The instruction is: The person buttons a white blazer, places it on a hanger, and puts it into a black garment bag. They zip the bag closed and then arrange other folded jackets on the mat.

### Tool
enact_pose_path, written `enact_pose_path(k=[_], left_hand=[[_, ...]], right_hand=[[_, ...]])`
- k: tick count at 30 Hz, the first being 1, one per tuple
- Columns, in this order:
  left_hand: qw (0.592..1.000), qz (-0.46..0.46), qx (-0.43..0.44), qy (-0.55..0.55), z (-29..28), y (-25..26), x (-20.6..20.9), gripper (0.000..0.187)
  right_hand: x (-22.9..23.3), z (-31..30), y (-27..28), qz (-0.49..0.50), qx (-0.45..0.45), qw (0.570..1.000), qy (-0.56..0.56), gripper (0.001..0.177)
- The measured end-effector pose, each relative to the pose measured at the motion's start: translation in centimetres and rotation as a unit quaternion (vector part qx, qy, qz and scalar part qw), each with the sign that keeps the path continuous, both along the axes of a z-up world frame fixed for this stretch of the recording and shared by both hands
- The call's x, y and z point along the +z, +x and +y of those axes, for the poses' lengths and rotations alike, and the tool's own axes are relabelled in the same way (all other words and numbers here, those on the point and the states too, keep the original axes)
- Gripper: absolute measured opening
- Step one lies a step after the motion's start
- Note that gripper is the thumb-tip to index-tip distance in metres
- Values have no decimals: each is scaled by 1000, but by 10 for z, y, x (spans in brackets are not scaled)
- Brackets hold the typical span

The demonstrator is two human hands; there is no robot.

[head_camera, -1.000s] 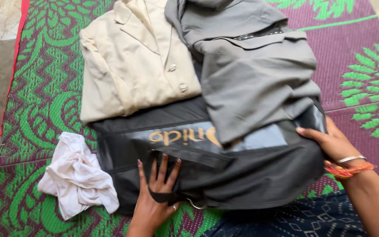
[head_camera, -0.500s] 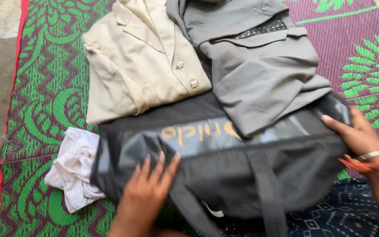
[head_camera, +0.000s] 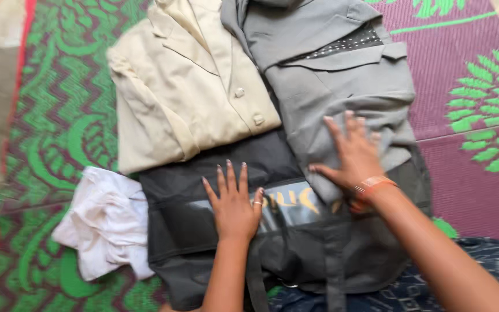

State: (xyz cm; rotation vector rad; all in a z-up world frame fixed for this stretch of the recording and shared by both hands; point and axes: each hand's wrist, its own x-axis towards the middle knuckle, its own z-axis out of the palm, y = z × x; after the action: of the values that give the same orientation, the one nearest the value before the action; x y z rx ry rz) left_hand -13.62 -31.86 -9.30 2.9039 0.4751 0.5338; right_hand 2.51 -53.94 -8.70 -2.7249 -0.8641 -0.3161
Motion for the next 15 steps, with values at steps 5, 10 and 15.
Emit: enact_pose_path(k=[5, 10, 15], left_hand=[[999, 1, 4, -51, -1, -11, -30, 56], [998, -2, 1, -55, -1, -5, -29, 59], [998, -8, 0, -61, 0, -4, -26, 57]], right_hand=[[26, 41, 25, 173, -105, 977, -61, 42], [17, 58, 9, -21, 22, 998, 53, 42], [-12, 96, 26, 198, 15, 971, -133, 57]])
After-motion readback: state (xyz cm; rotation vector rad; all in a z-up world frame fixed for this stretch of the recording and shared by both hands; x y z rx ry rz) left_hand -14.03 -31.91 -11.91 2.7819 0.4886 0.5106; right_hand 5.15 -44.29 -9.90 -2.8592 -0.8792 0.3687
